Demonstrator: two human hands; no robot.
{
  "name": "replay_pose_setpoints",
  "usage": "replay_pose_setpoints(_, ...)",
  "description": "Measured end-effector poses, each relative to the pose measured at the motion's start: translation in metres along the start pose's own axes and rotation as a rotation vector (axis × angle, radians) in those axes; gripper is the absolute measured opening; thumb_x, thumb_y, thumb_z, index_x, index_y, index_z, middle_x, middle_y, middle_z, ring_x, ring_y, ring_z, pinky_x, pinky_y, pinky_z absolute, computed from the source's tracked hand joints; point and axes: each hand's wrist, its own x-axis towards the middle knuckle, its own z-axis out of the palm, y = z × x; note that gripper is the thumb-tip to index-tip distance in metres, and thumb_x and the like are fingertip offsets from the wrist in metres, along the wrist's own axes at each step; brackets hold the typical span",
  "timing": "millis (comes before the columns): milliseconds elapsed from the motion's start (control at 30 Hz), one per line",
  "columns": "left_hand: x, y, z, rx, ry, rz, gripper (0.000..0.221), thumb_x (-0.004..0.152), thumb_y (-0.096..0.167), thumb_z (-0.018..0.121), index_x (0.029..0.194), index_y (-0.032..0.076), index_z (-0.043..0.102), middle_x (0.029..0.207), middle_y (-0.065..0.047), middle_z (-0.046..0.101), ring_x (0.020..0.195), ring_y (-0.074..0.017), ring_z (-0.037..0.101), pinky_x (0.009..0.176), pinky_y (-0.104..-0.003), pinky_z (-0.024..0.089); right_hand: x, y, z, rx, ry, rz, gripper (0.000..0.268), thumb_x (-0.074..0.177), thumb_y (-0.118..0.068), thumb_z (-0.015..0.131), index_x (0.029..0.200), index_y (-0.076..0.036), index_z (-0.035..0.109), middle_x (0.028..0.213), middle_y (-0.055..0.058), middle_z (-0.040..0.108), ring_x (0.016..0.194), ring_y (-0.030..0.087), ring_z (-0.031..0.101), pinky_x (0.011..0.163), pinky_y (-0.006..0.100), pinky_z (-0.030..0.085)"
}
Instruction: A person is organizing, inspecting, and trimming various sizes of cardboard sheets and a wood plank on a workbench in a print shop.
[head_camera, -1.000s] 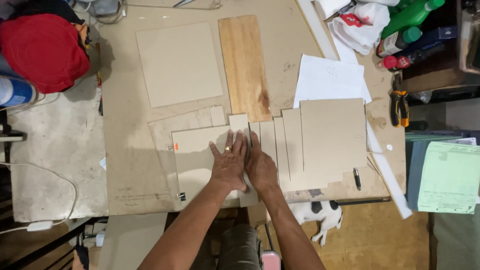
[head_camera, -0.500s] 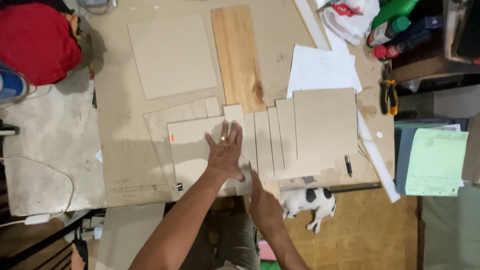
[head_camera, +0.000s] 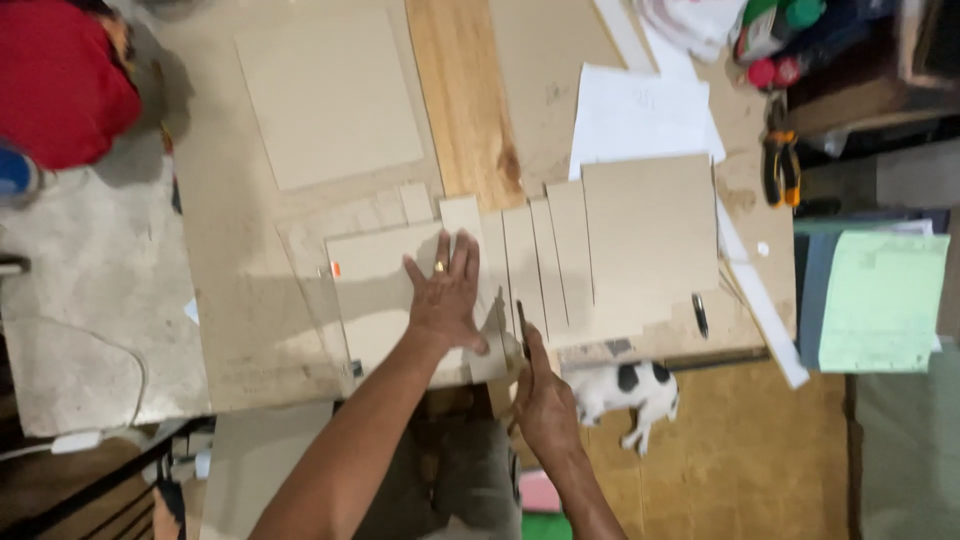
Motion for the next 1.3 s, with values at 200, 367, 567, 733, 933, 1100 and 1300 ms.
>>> replay_pose_setpoints(200, -0.006, 0.001, -0.006, -0.049, 0.013, 0.013, 0.153, 0.053, 0.055, 0.090, 0.164, 0.003, -0.002, 0.173, -0.016, -0.003, 0.158, -0.0418, -0.005, 0.112, -0.083, 0.016, 0.090, -0.030, 0.014, 0.060, -0.106, 0.139, 0.058, 0.106, -0.021, 0.041, 0.163, -0.023, 0.029, 0.132, 0.019, 0.068, 0.118, 0.033, 0.068, 0.095, 0.046, 0.060)
replay_pose_setpoints(367, -0.006, 0.000, -0.006, -0.051, -0.006, 0.023, 0.148, 0.057, 0.053, 0.086, 0.164, 0.003, -0.004, 0.173, -0.016, -0.004, 0.158, -0.0411, -0.006, 0.114, -0.082, 0.015, 0.127, -0.025, 0.028, -0.012, -0.170, 0.123, 0.057, 0.107, -0.023, 0.039, 0.163, -0.023, 0.028, 0.124, 0.021, 0.072, 0.111, 0.037, 0.071, 0.089, 0.049, 0.061)
replay_pose_setpoints(567, -0.002, 0.000, -0.004, -0.053, -0.042, 0.008, 0.147, 0.058, 0.054, 0.083, 0.164, 0.004, -0.005, 0.173, -0.014, -0.008, 0.158, -0.0399, -0.009, 0.115, -0.081, 0.013, 0.134, -0.054, 0.012, -0.073, -0.267, 0.188, 0.056, 0.108, -0.026, 0.031, 0.164, -0.028, 0.025, 0.124, 0.020, 0.072, 0.111, 0.039, 0.071, 0.090, 0.053, 0.059)
replay_pose_setpoints(733, -0.002, -0.001, -0.003, -0.038, -0.026, 0.012, 0.147, 0.057, 0.058, 0.081, 0.165, 0.006, -0.004, 0.173, -0.012, -0.011, 0.158, -0.0383, -0.011, 0.115, -0.081, 0.011, 0.149, -0.069, 0.009, -0.229, -0.351, 0.219, 0.064, 0.103, -0.019, 0.037, 0.164, -0.029, 0.023, 0.110, 0.022, 0.075, 0.099, 0.039, 0.075, 0.083, 0.051, 0.062)
replay_pose_setpoints(933, -0.008, 0.001, -0.008, 0.015, 0.035, -0.014, 0.143, 0.062, 0.045, 0.089, 0.164, 0.007, -0.003, 0.174, -0.011, -0.004, 0.159, -0.0366, -0.006, 0.116, -0.080, 0.015, 0.121, -0.082, -0.018, -0.229, -0.498, 0.314, 0.066, 0.098, -0.021, 0.037, 0.162, -0.026, 0.024, 0.115, 0.027, 0.073, 0.106, 0.044, 0.073, 0.086, 0.056, 0.059)
replay_pose_setpoints(1100, -0.003, 0.001, -0.001, -0.021, -0.014, 0.005, 0.151, 0.056, 0.048, 0.091, 0.164, 0.005, -0.006, 0.174, -0.013, -0.009, 0.158, -0.0391, -0.010, 0.115, -0.082, 0.013, 0.090, -0.056, -0.016, -0.171, -0.493, 0.328, 0.068, 0.099, -0.020, 0.041, 0.165, -0.027, 0.023, 0.120, 0.028, 0.071, 0.108, 0.045, 0.071, 0.085, 0.057, 0.059)
replay_pose_setpoints(1300, 0.002, -0.002, 0.005, -0.035, -0.075, 0.029, 0.161, 0.064, 0.062, 0.095, 0.161, 0.004, -0.019, 0.171, -0.013, -0.025, 0.156, -0.0387, -0.023, 0.114, -0.081, 0.004, 0.023, -0.017, -0.040, 0.067, -0.270, 0.594, 0.068, 0.104, -0.018, 0.035, 0.166, -0.039, 0.017, 0.063, 0.012, 0.064, 0.054, 0.027, 0.060, 0.056, 0.040, 0.048)
